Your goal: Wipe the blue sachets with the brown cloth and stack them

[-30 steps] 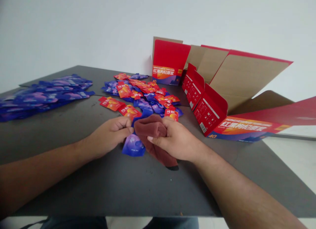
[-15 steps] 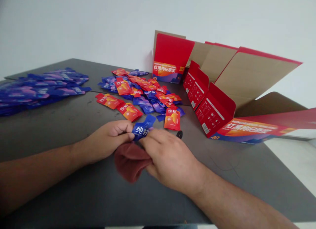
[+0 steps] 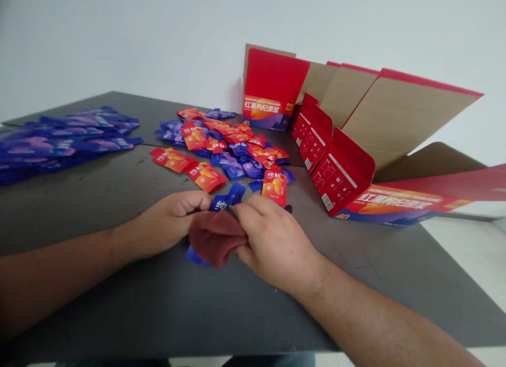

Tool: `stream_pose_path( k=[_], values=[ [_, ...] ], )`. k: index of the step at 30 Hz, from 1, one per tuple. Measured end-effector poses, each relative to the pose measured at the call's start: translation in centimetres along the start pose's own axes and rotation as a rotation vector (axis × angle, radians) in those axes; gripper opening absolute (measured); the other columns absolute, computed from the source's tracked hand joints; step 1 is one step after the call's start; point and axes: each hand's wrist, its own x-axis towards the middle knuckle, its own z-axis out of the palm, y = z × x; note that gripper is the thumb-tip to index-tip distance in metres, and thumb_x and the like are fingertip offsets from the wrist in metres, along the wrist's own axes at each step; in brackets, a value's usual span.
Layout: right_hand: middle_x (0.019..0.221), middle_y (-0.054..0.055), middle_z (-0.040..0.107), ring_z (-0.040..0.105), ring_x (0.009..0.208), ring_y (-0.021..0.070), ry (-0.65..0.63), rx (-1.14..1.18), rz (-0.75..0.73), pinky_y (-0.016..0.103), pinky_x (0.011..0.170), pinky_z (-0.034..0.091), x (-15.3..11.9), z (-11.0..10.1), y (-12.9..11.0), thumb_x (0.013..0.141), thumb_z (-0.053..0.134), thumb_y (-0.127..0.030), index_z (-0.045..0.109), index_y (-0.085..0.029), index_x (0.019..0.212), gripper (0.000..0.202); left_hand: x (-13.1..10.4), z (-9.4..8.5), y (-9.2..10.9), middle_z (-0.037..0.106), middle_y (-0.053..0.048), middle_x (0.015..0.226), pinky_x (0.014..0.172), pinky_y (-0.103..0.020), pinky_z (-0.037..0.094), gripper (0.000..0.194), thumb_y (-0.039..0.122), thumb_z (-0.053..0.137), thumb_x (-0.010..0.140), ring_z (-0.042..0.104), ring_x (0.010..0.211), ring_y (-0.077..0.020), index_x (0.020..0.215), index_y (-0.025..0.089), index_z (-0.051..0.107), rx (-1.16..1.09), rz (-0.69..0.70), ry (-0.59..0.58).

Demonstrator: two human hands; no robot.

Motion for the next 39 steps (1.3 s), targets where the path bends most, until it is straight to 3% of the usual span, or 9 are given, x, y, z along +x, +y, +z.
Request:
stream_pose_path(
  k=[2, 4, 10, 16, 18, 23, 29, 35, 39],
  values=[
    [0.095, 0.007, 0.06, 0.058, 0.09, 0.024, 0.101, -0.057, 0.095, 0.036, 0.078, 0.05, 0.2, 0.0, 1.0, 0.083, 0.063, -0.016, 0.056, -0.02, 0.096, 0.016, -0.1, 0.2, 0.0, 0.064, 0.001, 0.077, 0.062, -0.026, 0.043, 0.019, 0.034, 0.057, 0.09, 0.055, 0.069, -0.0145, 0.084, 0.017, 0.063, -0.029, -0.019, -0.009],
    [0.095, 0.006, 0.06, 0.057, 0.089, 0.0236, 0.101, -0.032, 0.098, 0.036, 0.077, 0.05, 0.3, 0.1, 1.3, 0.082, 0.063, -0.016, 0.055, -0.02, 0.096, 0.016, -0.1, 0.2, 0.2, 0.063, 0.001, 0.074, 0.062, -0.026, 0.042, 0.021, 0.035, 0.057, 0.091, 0.054, 0.068, -0.0141, 0.081, 0.018, 0.062, -0.019, -0.025, 0.013],
    [0.107, 0.006, 0.063, 0.059, 0.1, 0.0217, -0.146, 0.093, -0.184, 0.033, 0.086, 0.05, -0.1, 0.2, -0.5, 0.091, 0.062, -0.021, 0.06, -0.019, 0.112, 0.021, 0.0, -0.1, 0.6, 0.055, 0.003, 0.068, 0.06, -0.025, 0.039, 0.02, 0.03, 0.058, 0.087, 0.05, 0.066, -0.0133, 0.071, 0.018, 0.054, 0.079, 0.039, 0.057],
    [0.094, 0.006, 0.059, 0.057, 0.088, 0.0225, 0.067, -0.029, 0.109, 0.035, 0.076, 0.048, 0.2, -0.1, 1.1, 0.08, 0.063, -0.013, 0.055, -0.018, 0.094, 0.017, -0.2, 0.1, 0.5, 0.062, 0.002, 0.073, 0.061, -0.025, 0.041, 0.02, 0.034, 0.057, 0.09, 0.054, 0.066, -0.0136, 0.08, 0.018, 0.06, -0.061, -0.034, 0.004],
    [0.094, 0.006, 0.059, 0.056, 0.088, 0.0221, 0.037, -0.001, 0.083, 0.034, 0.076, 0.048, 0.2, 0.1, 1.0, 0.081, 0.063, -0.014, 0.055, -0.019, 0.094, 0.016, -0.1, 0.1, 0.5, 0.061, 0.002, 0.072, 0.061, -0.025, 0.041, 0.022, 0.035, 0.057, 0.09, 0.053, 0.066, -0.0134, 0.078, 0.018, 0.059, -0.039, -0.025, 0.025],
    [0.105, 0.006, 0.063, 0.058, 0.099, 0.0221, -0.141, 0.1, -0.159, 0.034, 0.086, 0.049, 0.1, 0.1, -0.5, 0.091, 0.06, -0.018, 0.059, -0.019, 0.109, 0.018, 0.0, -0.1, 0.6, 0.056, 0.002, 0.071, 0.061, -0.025, 0.04, 0.019, 0.031, 0.057, 0.088, 0.05, 0.068, -0.0136, 0.073, 0.018, 0.055, 0.051, 0.012, 0.059],
    [0.094, 0.006, 0.059, 0.056, 0.089, 0.0223, 0.032, 0.003, 0.092, 0.035, 0.076, 0.048, 0.2, -0.2, 0.8, 0.08, 0.061, -0.012, 0.054, -0.019, 0.093, 0.016, -0.1, 0.1, 0.0, 0.053, 0.004, 0.067, 0.057, -0.024, 0.038, 0.016, 0.029, 0.054, 0.089, 0.048, 0.062, -0.0121, 0.076, 0.019, 0.053, -0.064, -0.063, 0.014],
    [0.105, 0.007, 0.062, 0.058, 0.1, 0.0229, -0.128, 0.087, -0.115, 0.036, 0.086, 0.049, 0.1, 0.2, -0.1, 0.088, 0.061, -0.017, 0.058, -0.019, 0.107, 0.02, 0.0, 0.0, 0.3, 0.055, 0.003, 0.071, 0.061, -0.024, 0.04, 0.02, 0.031, 0.056, 0.089, 0.05, 0.068, -0.0132, 0.074, 0.018, 0.054, 0.043, 0.012, 0.061],
    [0.099, 0.006, 0.061, 0.057, 0.093, 0.0225, -0.045, 0.022, 0.021, 0.035, 0.08, 0.048, 0.2, 0.0, 0.3, 0.083, 0.061, -0.014, 0.055, -0.019, 0.1, 0.018, -0.1, 0.0, 0.5, 0.052, 0.005, 0.066, 0.056, -0.023, 0.037, 0.019, 0.03, 0.055, 0.089, 0.046, 0.062, -0.0121, 0.074, 0.019, 0.052, -0.009, -0.044, 0.045]
  ],
)
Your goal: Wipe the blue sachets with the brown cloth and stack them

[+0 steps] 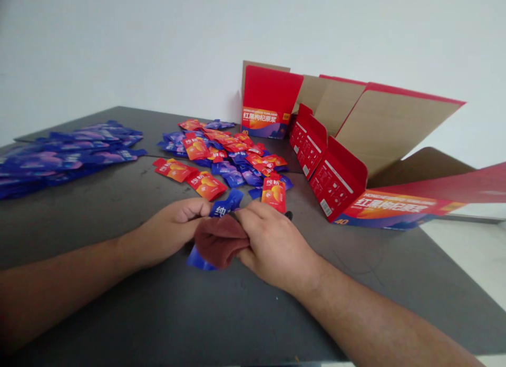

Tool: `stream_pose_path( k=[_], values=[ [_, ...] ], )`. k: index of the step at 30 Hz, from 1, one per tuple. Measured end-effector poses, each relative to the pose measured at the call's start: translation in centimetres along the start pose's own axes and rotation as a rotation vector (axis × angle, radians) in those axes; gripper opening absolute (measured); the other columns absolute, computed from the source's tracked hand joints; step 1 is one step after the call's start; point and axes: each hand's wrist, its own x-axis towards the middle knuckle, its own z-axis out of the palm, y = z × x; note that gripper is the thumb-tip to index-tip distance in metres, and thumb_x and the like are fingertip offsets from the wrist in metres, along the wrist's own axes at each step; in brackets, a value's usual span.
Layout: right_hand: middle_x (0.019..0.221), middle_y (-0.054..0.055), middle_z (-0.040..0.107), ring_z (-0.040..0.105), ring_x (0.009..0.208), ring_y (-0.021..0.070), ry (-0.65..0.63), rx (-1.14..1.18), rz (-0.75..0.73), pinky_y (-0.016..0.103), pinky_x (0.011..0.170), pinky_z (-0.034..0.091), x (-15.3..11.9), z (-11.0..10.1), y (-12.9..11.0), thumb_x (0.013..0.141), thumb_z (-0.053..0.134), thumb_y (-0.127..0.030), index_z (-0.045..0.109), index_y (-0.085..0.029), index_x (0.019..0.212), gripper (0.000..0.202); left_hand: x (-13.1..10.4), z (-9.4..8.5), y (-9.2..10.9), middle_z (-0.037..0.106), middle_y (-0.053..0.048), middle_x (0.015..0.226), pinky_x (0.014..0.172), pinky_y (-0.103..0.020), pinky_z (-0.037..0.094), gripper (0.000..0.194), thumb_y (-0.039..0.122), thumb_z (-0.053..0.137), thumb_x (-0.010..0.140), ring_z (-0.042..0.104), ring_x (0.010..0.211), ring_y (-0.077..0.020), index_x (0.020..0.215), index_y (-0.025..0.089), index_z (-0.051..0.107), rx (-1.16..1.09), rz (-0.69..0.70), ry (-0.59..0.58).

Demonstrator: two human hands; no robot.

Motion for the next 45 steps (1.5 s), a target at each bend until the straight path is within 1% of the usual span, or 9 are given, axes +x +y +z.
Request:
stream_pose_path(
  k=[4, 9, 15, 21, 26, 28, 32, 39, 45],
  values=[
    [0.095, 0.005, 0.06, 0.057, 0.09, 0.0216, 0.034, 0.004, 0.05, 0.033, 0.076, 0.048, 0.1, 0.0, 0.4, 0.081, 0.061, -0.013, 0.053, -0.02, 0.094, 0.017, -0.1, 0.0, -0.1, 0.05, 0.005, 0.064, 0.054, -0.023, 0.035, 0.018, 0.028, 0.055, 0.088, 0.044, 0.059, -0.0113, 0.073, 0.019, 0.05, -0.024, -0.025, 0.001],
    [0.105, 0.007, 0.064, 0.059, 0.099, 0.023, -0.102, 0.065, -0.143, 0.036, 0.086, 0.049, -0.1, 0.0, -0.4, 0.088, 0.062, -0.018, 0.058, -0.019, 0.107, 0.02, 0.0, -0.1, 0.1, 0.054, 0.003, 0.071, 0.061, -0.024, 0.039, 0.019, 0.03, 0.054, 0.09, 0.049, 0.066, -0.0125, 0.074, 0.019, 0.053, 0.035, 0.058, -0.001],
    [0.094, 0.005, 0.06, 0.057, 0.089, 0.0215, 0.036, -0.012, 0.061, 0.034, 0.075, 0.048, -0.1, -0.1, 0.1, 0.082, 0.061, -0.014, 0.053, -0.02, 0.093, 0.015, 0.0, 0.0, -0.1, 0.049, 0.005, 0.064, 0.054, -0.023, 0.035, 0.022, 0.033, 0.056, 0.09, 0.044, 0.059, -0.0115, 0.074, 0.019, 0.05, -0.023, -0.03, -0.015],
    [0.106, 0.007, 0.064, 0.06, 0.102, 0.0234, -0.106, 0.062, -0.151, 0.037, 0.088, 0.049, -0.1, 0.0, -0.6, 0.087, 0.062, -0.016, 0.059, -0.019, 0.111, 0.024, 0.0, -0.1, 0.1, 0.055, 0.003, 0.071, 0.06, -0.024, 0.04, 0.019, 0.031, 0.054, 0.09, 0.049, 0.066, -0.0129, 0.075, 0.019, 0.053, 0.033, 0.05, -0.001],
    [0.097, 0.006, 0.061, 0.059, 0.093, 0.0225, 0.016, -0.003, 0.026, 0.035, 0.079, 0.049, -0.1, -0.1, 0.0, 0.082, 0.062, -0.013, 0.055, -0.02, 0.097, 0.019, 0.0, 0.0, -0.4, 0.05, 0.005, 0.065, 0.054, -0.023, 0.035, 0.019, 0.031, 0.054, 0.09, 0.044, 0.06, -0.0117, 0.075, 0.019, 0.051, -0.005, -0.012, 0.003],
    [0.097, 0.005, 0.061, 0.058, 0.092, 0.0222, 0.012, 0.01, 0.014, 0.035, 0.079, 0.049, -0.1, -0.1, 0.0, 0.082, 0.062, -0.013, 0.054, -0.02, 0.096, 0.017, 0.0, 0.0, -0.4, 0.051, 0.005, 0.066, 0.055, -0.023, 0.036, 0.019, 0.031, 0.054, 0.09, 0.044, 0.061, -0.0118, 0.075, 0.019, 0.051, -0.012, 0.002, 0.003],
    [0.105, 0.007, 0.064, 0.059, 0.099, 0.0238, -0.097, 0.058, -0.117, 0.037, 0.086, 0.05, -0.1, 0.0, -0.5, 0.085, 0.063, -0.016, 0.058, -0.019, 0.109, 0.024, 0.1, -0.1, -0.2, 0.055, 0.003, 0.071, 0.062, -0.024, 0.04, 0.021, 0.032, 0.055, 0.09, 0.049, 0.067, -0.0131, 0.075, 0.019, 0.054, 0.044, 0.072, 0.008],
    [0.095, 0.004, 0.06, 0.057, 0.09, 0.0215, 0.02, 0.017, 0.035, 0.034, 0.077, 0.048, -0.1, 0.0, 0.0, 0.081, 0.062, -0.013, 0.053, -0.02, 0.094, 0.018, -0.1, 0.0, -0.2, 0.049, 0.005, 0.065, 0.054, -0.023, 0.035, 0.019, 0.031, 0.054, 0.09, 0.043, 0.06, -0.0116, 0.075, 0.02, 0.05, -0.04, -0.024, -0.007],
    [0.103, 0.006, 0.062, 0.058, 0.096, 0.0225, -0.084, 0.053, -0.104, 0.035, 0.083, 0.049, -0.2, -0.1, -0.6, 0.085, 0.062, -0.015, 0.056, -0.019, 0.105, 0.021, 0.1, -0.1, 0.0, 0.054, 0.003, 0.072, 0.062, -0.025, 0.039, 0.02, 0.03, 0.055, 0.091, 0.049, 0.068, -0.0128, 0.074, 0.018, 0.053, 0.038, 0.068, 0.017]
  ],
)
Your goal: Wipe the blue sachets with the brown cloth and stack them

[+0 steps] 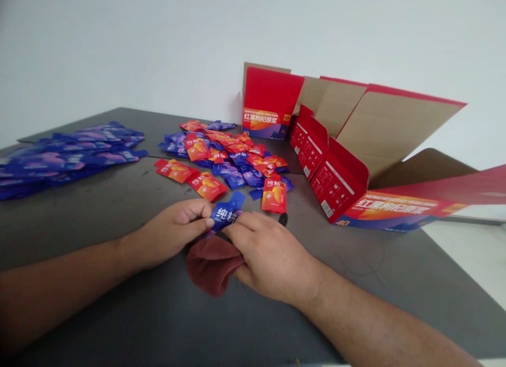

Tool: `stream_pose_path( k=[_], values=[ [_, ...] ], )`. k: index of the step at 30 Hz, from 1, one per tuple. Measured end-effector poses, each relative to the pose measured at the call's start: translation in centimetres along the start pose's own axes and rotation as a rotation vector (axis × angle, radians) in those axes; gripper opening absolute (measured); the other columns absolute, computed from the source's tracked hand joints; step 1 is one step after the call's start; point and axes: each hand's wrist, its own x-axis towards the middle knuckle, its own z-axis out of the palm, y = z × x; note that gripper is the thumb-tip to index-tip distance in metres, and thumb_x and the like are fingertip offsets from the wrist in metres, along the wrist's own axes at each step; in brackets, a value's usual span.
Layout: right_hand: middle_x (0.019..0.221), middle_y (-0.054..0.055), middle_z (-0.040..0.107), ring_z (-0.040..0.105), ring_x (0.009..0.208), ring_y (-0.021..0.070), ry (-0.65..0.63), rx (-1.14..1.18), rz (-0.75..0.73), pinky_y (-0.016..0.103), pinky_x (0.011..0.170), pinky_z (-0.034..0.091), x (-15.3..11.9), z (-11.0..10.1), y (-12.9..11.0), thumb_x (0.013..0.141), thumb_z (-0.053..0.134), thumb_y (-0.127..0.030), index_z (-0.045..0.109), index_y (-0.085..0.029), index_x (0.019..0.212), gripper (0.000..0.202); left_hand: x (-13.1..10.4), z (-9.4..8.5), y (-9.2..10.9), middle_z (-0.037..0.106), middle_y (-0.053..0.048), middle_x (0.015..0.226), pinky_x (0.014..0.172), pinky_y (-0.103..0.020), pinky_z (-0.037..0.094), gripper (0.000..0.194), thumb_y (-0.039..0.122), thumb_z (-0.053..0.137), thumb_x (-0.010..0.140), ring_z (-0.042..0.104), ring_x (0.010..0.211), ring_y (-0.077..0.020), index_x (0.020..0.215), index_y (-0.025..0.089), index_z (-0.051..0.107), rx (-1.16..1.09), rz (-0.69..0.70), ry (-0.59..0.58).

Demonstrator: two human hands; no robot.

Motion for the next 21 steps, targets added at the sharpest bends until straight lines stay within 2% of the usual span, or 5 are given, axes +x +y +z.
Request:
stream_pose_path(
  k=[5, 10, 16, 21],
  values=[
    [0.095, 0.004, 0.059, 0.056, 0.088, 0.0202, 0.108, -0.041, 0.149, 0.032, 0.075, 0.047, 0.06, -0.06, 0.35, 0.082, 0.061, -0.013, 0.051, -0.021, 0.093, 0.016, -0.01, 0.13, -0.29, 0.049, 0.005, 0.065, 0.054, -0.024, 0.034, 0.019, 0.031, 0.054, 0.091, 0.042, 0.059, -0.0113, 0.077, 0.019, 0.05, -0.074, -0.098, -0.032],
    [0.101, 0.005, 0.061, 0.057, 0.094, 0.0211, 0.001, -0.007, 0.046, 0.033, 0.08, 0.047, 0.15, 0.05, 0.18, 0.083, 0.064, -0.016, 0.055, -0.02, 0.101, 0.021, -0.04, 0.13, -0.29, 0.054, 0.003, 0.071, 0.061, -0.024, 0.039, 0.019, 0.03, 0.054, 0.09, 0.048, 0.067, -0.0121, 0.075, 0.018, 0.054, -0.02, -0.02, -0.008],
    [0.096, 0.004, 0.059, 0.056, 0.09, 0.0202, 0.097, -0.033, 0.142, 0.032, 0.078, 0.046, 0.04, -0.09, 0.22, 0.081, 0.062, -0.012, 0.052, -0.021, 0.095, 0.019, -0.01, 0.18, -0.53, 0.051, 0.004, 0.067, 0.056, -0.025, 0.036, 0.018, 0.031, 0.055, 0.09, 0.045, 0.062, -0.012, 0.077, 0.019, 0.052, -0.056, -0.081, -0.026],
    [0.102, 0.005, 0.06, 0.057, 0.094, 0.021, 0.008, -0.006, 0.052, 0.033, 0.081, 0.047, -0.01, -0.06, 0.14, 0.083, 0.064, -0.014, 0.054, -0.02, 0.1, 0.021, 0.01, 0.17, -0.5, 0.055, 0.003, 0.072, 0.062, -0.025, 0.04, 0.018, 0.029, 0.055, 0.089, 0.049, 0.068, -0.0129, 0.075, 0.018, 0.054, -0.008, -0.006, 0.009]
  ],
)
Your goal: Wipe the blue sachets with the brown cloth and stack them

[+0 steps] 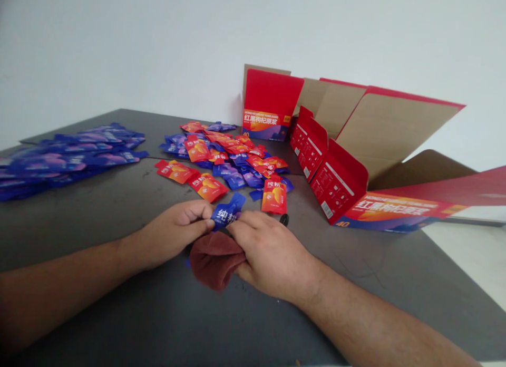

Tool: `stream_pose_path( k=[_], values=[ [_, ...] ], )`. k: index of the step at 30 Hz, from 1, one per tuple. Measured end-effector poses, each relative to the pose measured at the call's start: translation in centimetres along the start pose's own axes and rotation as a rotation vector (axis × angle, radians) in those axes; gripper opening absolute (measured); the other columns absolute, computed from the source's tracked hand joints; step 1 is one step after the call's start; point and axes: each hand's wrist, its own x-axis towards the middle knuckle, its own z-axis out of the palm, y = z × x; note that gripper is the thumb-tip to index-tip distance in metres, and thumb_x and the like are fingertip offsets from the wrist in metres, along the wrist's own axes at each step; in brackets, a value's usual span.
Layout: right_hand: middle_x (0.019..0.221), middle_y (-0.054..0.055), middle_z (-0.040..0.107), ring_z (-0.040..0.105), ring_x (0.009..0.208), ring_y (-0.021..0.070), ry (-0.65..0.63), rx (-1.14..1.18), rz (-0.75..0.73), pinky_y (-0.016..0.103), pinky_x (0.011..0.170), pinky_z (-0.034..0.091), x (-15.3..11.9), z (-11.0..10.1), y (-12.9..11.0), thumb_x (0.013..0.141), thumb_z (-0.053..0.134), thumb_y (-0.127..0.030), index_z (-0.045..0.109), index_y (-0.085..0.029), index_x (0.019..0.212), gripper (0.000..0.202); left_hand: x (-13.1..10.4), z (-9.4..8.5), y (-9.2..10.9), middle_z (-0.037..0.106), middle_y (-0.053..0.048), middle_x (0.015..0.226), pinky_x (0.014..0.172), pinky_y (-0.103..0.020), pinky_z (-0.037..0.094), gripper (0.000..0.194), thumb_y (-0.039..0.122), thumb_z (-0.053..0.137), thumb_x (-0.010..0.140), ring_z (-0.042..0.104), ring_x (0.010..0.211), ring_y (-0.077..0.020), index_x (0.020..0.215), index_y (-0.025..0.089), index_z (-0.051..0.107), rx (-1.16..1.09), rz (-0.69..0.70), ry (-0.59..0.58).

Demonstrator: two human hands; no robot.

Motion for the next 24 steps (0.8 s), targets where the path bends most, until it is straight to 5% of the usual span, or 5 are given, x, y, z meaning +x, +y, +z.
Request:
stream_pose_path(
  k=[6, 24],
  values=[
    [0.097, 0.003, 0.058, 0.056, 0.089, 0.0196, 0.083, -0.013, 0.063, 0.031, 0.076, 0.046, 0.12, -0.06, 0.24, 0.082, 0.063, -0.013, 0.051, -0.021, 0.095, 0.02, -0.01, -0.02, -0.02, 0.052, 0.004, 0.068, 0.056, -0.024, 0.037, 0.018, 0.031, 0.054, 0.091, 0.046, 0.063, -0.0122, 0.078, 0.019, 0.053, -0.043, -0.076, -0.031],
    [0.099, 0.004, 0.06, 0.056, 0.092, 0.0205, 0.023, -0.023, 0.023, 0.032, 0.079, 0.045, 0.03, 0.09, -0.07, 0.081, 0.064, -0.013, 0.054, -0.02, 0.098, 0.021, 0.01, -0.07, 0.02, 0.053, 0.004, 0.07, 0.059, -0.024, 0.038, 0.018, 0.03, 0.054, 0.091, 0.047, 0.066, -0.012, 0.077, 0.019, 0.053, 0.0, -0.028, -0.011]
  ],
)
